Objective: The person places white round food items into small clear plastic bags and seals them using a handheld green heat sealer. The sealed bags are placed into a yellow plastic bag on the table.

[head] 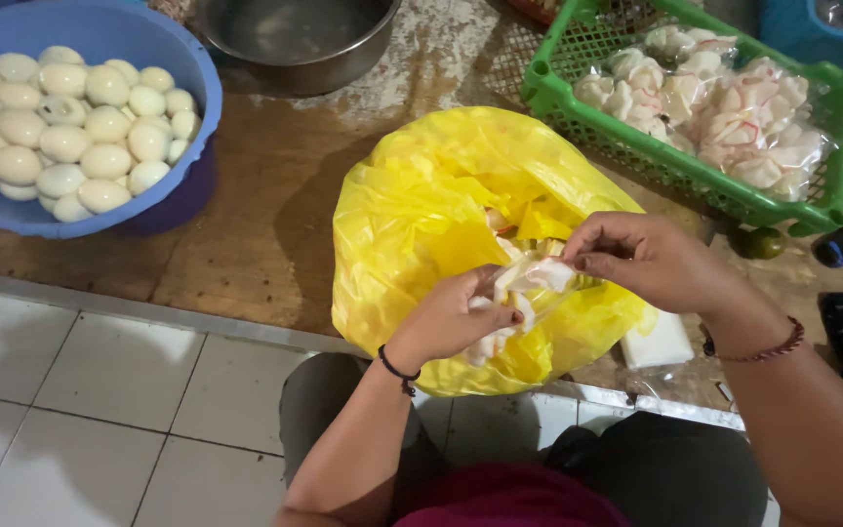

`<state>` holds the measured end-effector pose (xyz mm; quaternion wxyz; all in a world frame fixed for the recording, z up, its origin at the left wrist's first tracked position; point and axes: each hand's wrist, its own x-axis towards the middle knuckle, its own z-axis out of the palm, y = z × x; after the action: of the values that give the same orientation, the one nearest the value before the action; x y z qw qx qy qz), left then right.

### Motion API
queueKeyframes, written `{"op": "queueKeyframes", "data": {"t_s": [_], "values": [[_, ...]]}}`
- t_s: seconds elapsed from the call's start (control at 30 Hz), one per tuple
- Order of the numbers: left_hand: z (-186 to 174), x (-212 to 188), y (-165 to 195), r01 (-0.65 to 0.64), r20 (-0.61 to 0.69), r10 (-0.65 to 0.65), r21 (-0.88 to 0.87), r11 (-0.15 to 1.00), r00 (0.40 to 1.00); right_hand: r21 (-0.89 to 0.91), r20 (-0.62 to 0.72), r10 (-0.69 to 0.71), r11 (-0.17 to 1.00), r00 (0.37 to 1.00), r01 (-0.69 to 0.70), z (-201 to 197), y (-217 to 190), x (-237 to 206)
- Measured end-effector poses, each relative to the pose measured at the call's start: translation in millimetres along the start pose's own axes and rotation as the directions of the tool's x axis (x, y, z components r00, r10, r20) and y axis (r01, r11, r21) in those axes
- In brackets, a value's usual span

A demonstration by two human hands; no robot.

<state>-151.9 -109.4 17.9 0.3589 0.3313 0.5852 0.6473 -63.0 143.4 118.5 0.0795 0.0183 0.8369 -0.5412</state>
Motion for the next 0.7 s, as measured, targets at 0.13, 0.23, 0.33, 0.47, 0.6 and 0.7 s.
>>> {"op": "queueKeyframes", "data": {"t_s": [0.13,0.23,0.33,0.47,0.6,0.7], "values": [[0.6,6.6,-14.2,-0.039,0.031,0.04,-0.034,0.999,0.999,0.011,0.037,0.001,1.0,0.999,-0.001,-9.0,9.7,2.4],[-1.5,10.7,-20.1,-0.028,0.054,0.035,-0.128,0.991,0.998,-0.004,0.048,0.006,1.0,0.999,-0.006,-9.6,7.2,5.7],[-4.1,10.7,-21.2,-0.013,0.061,0.019,-0.099,0.995,0.998,-0.08,0.067,0.07,0.995,0.995,-0.064,4.2,-0.4,8.7],[-2.9,12.4,-18.2,-0.028,0.067,0.036,-0.109,0.994,0.997,-0.107,0.055,0.044,0.994,0.997,-0.038,24.3,-18.2,8.8],[-6.8,10.0,-17.2,-0.061,0.04,0.058,0.071,0.996,0.998,-0.485,-0.136,-0.047,0.874,0.99,-0.025,39.9,-37.0,0.5],[-7.1,9.4,-21.0,-0.025,0.113,0.038,-0.114,0.993,0.993,-0.562,-0.131,-0.146,0.825,0.981,0.048,44.0,-48.5,2.5]]}}
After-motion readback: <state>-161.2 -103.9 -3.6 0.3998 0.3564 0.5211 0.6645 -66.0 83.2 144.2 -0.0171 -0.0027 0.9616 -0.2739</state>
